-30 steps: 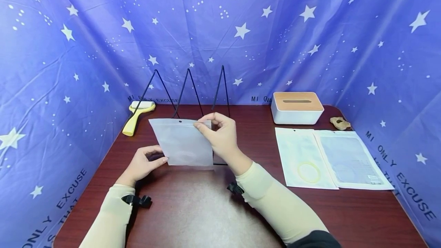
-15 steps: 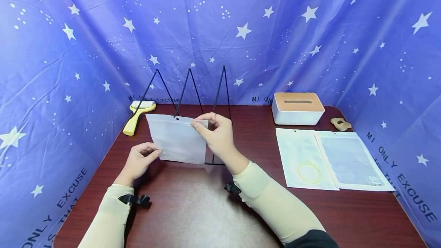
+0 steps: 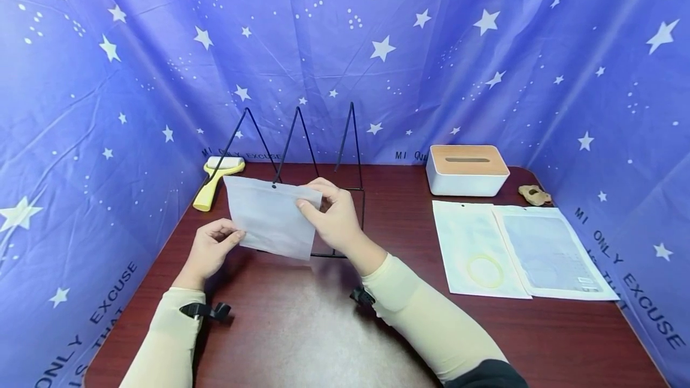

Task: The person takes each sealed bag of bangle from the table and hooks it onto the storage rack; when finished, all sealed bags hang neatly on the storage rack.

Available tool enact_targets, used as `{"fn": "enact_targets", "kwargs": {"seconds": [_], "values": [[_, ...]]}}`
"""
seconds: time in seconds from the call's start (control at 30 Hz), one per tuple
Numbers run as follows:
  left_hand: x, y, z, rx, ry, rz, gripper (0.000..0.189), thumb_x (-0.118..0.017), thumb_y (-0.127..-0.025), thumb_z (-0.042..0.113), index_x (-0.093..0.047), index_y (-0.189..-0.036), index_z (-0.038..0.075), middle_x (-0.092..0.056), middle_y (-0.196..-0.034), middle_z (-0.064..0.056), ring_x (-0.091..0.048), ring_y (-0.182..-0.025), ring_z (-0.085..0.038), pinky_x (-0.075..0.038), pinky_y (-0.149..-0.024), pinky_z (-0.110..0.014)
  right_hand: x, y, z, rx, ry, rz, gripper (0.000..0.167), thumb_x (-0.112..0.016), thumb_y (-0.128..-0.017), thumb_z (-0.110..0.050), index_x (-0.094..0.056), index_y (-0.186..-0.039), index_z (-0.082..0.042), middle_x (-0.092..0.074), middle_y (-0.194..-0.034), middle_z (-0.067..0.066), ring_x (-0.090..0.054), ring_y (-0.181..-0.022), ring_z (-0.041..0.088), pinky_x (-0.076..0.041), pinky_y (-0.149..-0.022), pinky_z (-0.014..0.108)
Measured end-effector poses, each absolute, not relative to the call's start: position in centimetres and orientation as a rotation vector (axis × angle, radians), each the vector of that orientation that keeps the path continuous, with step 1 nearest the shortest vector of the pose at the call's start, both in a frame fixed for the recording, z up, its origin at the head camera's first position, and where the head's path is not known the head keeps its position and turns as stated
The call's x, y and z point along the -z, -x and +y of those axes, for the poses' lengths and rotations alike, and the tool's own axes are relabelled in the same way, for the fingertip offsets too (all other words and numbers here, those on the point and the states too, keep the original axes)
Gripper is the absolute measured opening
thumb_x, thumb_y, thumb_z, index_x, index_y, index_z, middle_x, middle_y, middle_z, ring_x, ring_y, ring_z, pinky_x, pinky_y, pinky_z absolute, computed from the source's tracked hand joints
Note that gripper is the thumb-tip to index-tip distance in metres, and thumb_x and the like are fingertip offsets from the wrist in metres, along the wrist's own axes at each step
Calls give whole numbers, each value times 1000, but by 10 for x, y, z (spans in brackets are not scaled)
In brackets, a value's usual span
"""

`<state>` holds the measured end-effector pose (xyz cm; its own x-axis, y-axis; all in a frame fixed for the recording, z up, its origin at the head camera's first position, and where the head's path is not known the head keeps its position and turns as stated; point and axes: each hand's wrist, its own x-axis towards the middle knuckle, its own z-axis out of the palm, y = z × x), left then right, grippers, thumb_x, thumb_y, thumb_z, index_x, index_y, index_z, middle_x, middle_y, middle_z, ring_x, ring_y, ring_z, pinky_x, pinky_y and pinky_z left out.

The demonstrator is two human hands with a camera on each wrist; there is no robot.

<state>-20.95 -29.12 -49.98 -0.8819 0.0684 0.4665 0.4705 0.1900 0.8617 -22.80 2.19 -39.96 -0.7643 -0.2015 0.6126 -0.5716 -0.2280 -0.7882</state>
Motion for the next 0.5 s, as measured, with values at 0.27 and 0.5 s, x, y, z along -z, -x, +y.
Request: {"fn": "enact_targets", "kwargs": {"seconds": [0.27, 0.5], "values": [[496, 208, -301, 1765, 549, -2151, 8, -71, -92, -12, -71, -94, -4, -72, -81, -3, -63, -74, -8, -52, -69, -22, 394, 226, 13, -2087, -879, -1817, 11, -80, -88, 5, -77, -98, 3, -73, -82, 11, -61, -66, 11, -48, -57, 23], [496, 204, -317, 1852, 548, -2121, 12, -69, -91, -14, -71, -95, -3, -73, -85, 0, -65, -77, -8, -53, -71, -22, 393, 226, 2, -2125, -876, -1797, 10, -80, -88, 4, -79, -98, 3, -75, -81, 9, -59, -66, 11, -46, -56, 24]]}}
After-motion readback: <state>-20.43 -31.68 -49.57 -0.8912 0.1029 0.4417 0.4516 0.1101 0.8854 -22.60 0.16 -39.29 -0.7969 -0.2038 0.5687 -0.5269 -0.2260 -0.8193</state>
